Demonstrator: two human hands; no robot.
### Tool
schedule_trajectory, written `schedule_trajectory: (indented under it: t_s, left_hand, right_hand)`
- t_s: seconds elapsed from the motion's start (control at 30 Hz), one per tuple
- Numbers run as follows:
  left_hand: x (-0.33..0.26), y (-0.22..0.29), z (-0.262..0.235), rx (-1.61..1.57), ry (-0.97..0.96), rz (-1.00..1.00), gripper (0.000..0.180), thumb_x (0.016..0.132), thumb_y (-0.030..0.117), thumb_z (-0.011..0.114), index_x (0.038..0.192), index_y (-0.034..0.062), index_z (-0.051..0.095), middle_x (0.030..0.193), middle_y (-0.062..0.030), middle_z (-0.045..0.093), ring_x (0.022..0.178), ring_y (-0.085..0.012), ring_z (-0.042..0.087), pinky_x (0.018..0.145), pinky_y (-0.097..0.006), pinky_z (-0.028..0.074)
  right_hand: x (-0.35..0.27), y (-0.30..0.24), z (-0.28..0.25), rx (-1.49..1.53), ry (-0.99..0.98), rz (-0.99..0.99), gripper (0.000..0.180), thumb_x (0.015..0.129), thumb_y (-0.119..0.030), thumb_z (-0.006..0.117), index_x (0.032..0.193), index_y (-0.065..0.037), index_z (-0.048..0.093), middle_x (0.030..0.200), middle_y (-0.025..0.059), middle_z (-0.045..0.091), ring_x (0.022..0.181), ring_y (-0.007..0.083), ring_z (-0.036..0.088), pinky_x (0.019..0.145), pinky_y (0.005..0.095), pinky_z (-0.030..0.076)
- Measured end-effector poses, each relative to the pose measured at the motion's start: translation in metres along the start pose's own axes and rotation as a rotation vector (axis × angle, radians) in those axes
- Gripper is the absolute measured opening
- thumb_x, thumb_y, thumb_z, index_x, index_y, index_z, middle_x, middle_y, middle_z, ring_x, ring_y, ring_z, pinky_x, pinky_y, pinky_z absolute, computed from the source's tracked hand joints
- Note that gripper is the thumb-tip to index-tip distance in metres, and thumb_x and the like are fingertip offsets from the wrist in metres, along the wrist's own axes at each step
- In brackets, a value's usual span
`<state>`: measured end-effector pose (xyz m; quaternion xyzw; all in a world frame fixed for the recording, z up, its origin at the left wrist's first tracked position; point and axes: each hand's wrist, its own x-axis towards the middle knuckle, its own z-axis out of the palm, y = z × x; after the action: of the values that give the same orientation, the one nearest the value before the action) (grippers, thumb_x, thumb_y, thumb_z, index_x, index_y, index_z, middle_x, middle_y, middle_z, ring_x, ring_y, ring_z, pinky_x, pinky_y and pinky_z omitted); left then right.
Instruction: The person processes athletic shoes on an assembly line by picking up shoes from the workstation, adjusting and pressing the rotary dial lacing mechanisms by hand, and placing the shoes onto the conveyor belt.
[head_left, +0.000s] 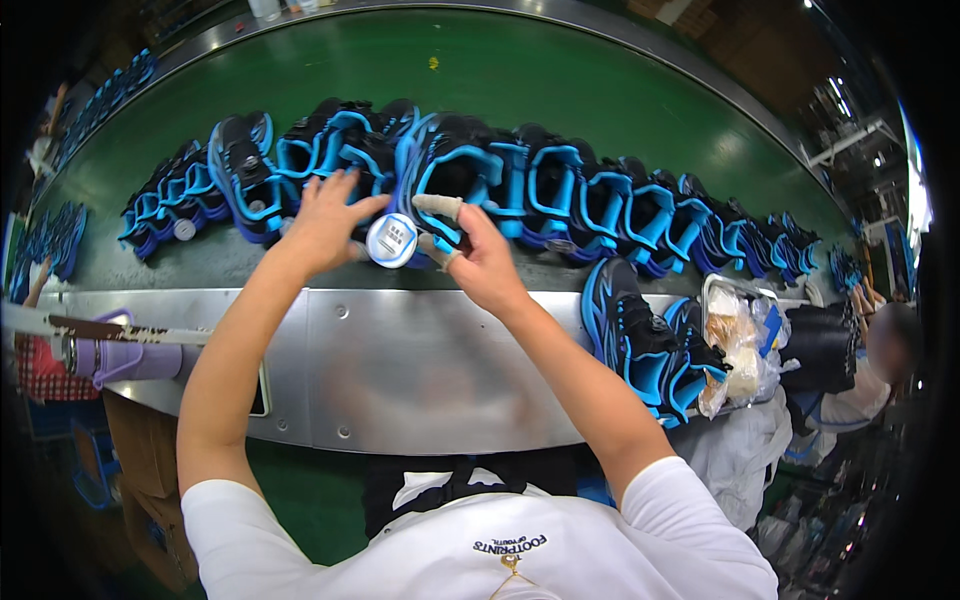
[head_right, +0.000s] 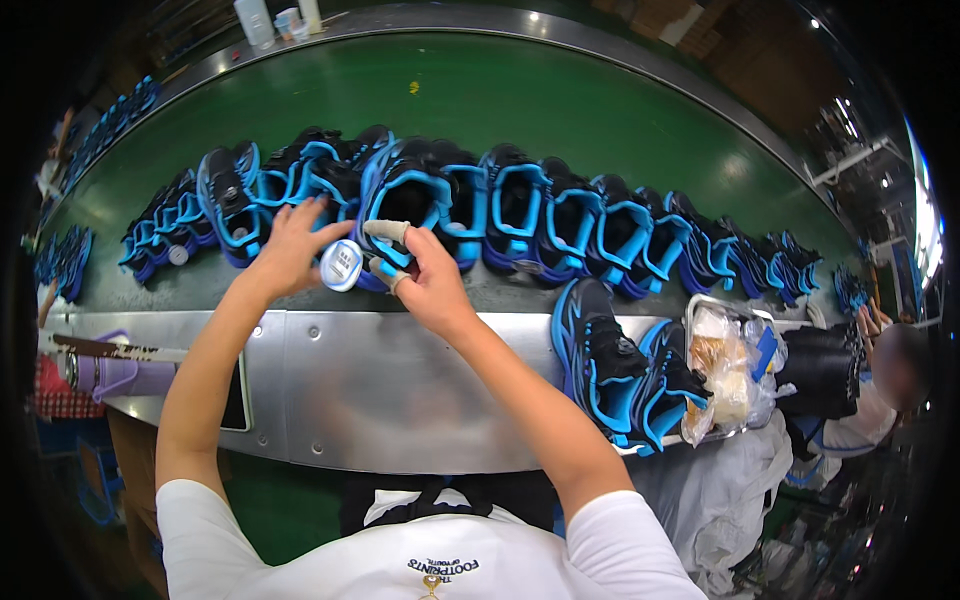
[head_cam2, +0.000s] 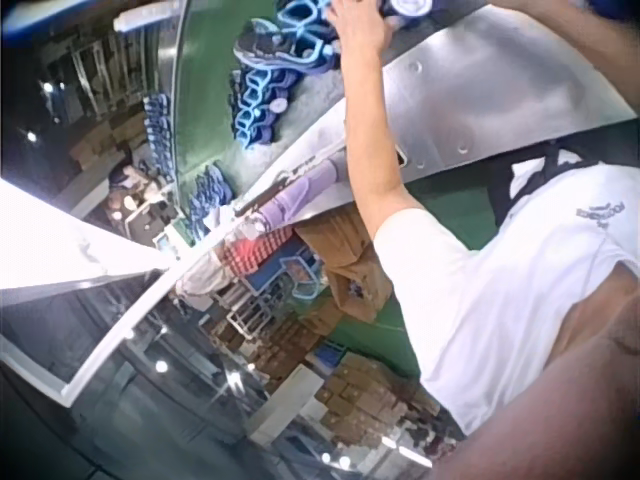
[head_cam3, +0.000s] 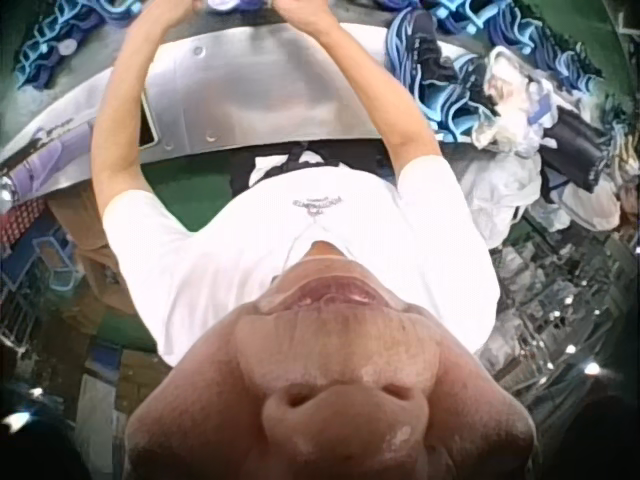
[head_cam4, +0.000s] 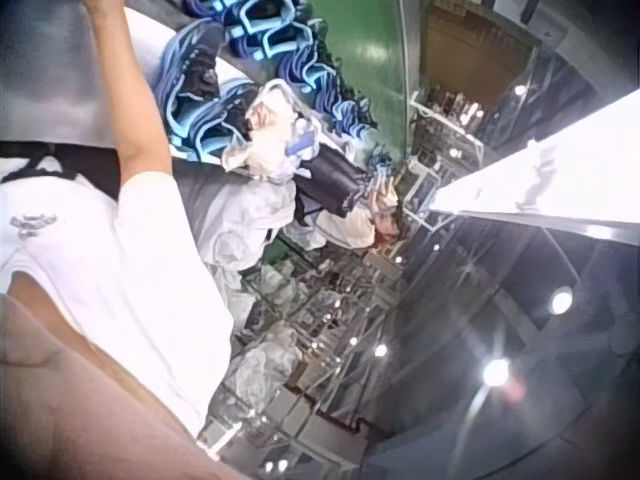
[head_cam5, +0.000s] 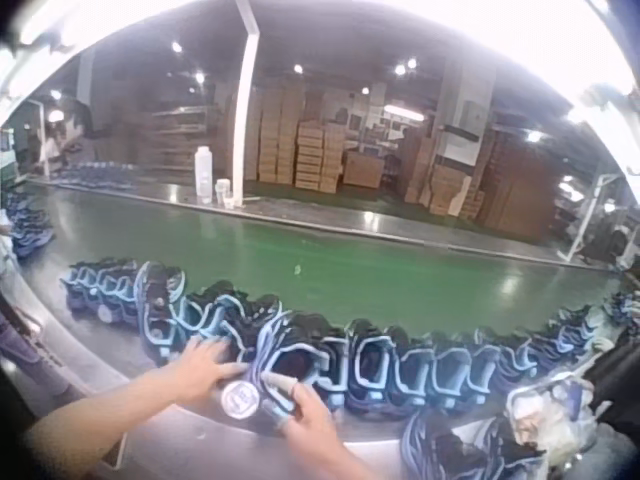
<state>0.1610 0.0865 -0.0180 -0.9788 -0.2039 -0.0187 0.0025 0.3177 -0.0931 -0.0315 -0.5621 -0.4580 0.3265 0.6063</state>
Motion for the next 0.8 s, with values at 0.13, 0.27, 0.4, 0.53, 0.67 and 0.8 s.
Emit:
schedule_trajectory:
  t_s: [0.13, 0.27, 0.4, 0.53, 0.67, 0.8]
  left_hand:
    - [0.032, -0.003, -0.007, 0.072, -0.077, 0.045, 0.075, 0.066, 0.016, 0.081, 0.134, 0.0343, 0.053, 0.140, -0.0201, 0.044, 0.126, -0.0343, 0.044, 0.106, -0.051, 0.026]
    - [0.035, -0.003, 0.002, -0.119, 0.183, 0.019, 0.071, 0.068, 0.027, 0.081, 0.133, 0.0257, 0.053, 0.139, -0.0185, 0.043, 0.121, -0.0420, 0.044, 0.102, -0.047, 0.035]
    - [0.037, -0.054, 0.015, -0.338, 0.273, -0.102, 0.045, 0.078, 0.022, 0.072, 0.119, 0.0092, 0.058, 0.111, -0.0178, 0.056, 0.098, -0.0355, 0.061, 0.080, -0.039, 0.050]
    - [0.064, -0.042, 0.011, 0.007, -0.018, -0.036, 0.036, 0.076, 0.021, 0.066, 0.108, 0.0046, 0.063, 0.106, -0.0201, 0.065, 0.096, -0.0393, 0.062, 0.086, -0.049, 0.046]
    - [0.095, -0.050, 0.054, 0.086, 0.008, -0.208, 0.022, 0.076, 0.013, 0.054, 0.088, 0.0012, 0.069, 0.092, -0.0254, 0.068, 0.084, -0.0414, 0.067, 0.077, -0.048, 0.055]
    - [0.095, 0.017, 0.032, 0.026, -0.016, -0.320, 0.022, 0.079, 0.014, 0.055, 0.089, 0.0023, 0.070, 0.091, -0.0235, 0.069, 0.085, -0.0396, 0.068, 0.078, -0.046, 0.055]
  right_hand:
    - [0.001, 0.049, -0.021, -0.331, 0.064, -0.198, 0.035, 0.082, -0.001, 0.070, 0.115, -0.007, 0.060, 0.113, 0.0068, 0.062, 0.107, 0.0211, 0.058, 0.093, 0.0305, 0.045]
    - [0.014, 0.035, -0.036, -0.505, 0.225, -0.179, 0.029, 0.079, -0.007, 0.072, 0.106, -0.008, 0.061, 0.102, 0.0079, 0.064, 0.094, 0.0269, 0.060, 0.084, 0.0335, 0.049]
    - [0.013, 0.050, -0.004, -0.554, 0.241, -0.118, 0.031, 0.079, -0.017, 0.074, 0.104, -0.014, 0.056, 0.096, 0.0106, 0.062, 0.089, 0.0327, 0.062, 0.072, 0.0396, 0.051]
    - [0.008, 0.054, -0.008, -0.589, 0.293, -0.156, 0.037, 0.079, -0.014, 0.074, 0.109, -0.015, 0.052, 0.092, 0.0120, 0.060, 0.086, 0.0357, 0.062, 0.070, 0.0438, 0.051]
    - [0.011, 0.052, 0.003, -0.539, 0.240, -0.143, 0.043, 0.078, -0.011, 0.073, 0.113, -0.016, 0.049, 0.091, 0.0130, 0.059, 0.086, 0.0372, 0.062, 0.070, 0.0458, 0.050]
    - [0.006, 0.060, -0.033, -0.607, 0.216, -0.025, 0.045, 0.077, -0.011, 0.071, 0.116, -0.018, 0.050, 0.101, 0.0125, 0.063, 0.090, 0.0384, 0.063, 0.074, 0.0468, 0.051]
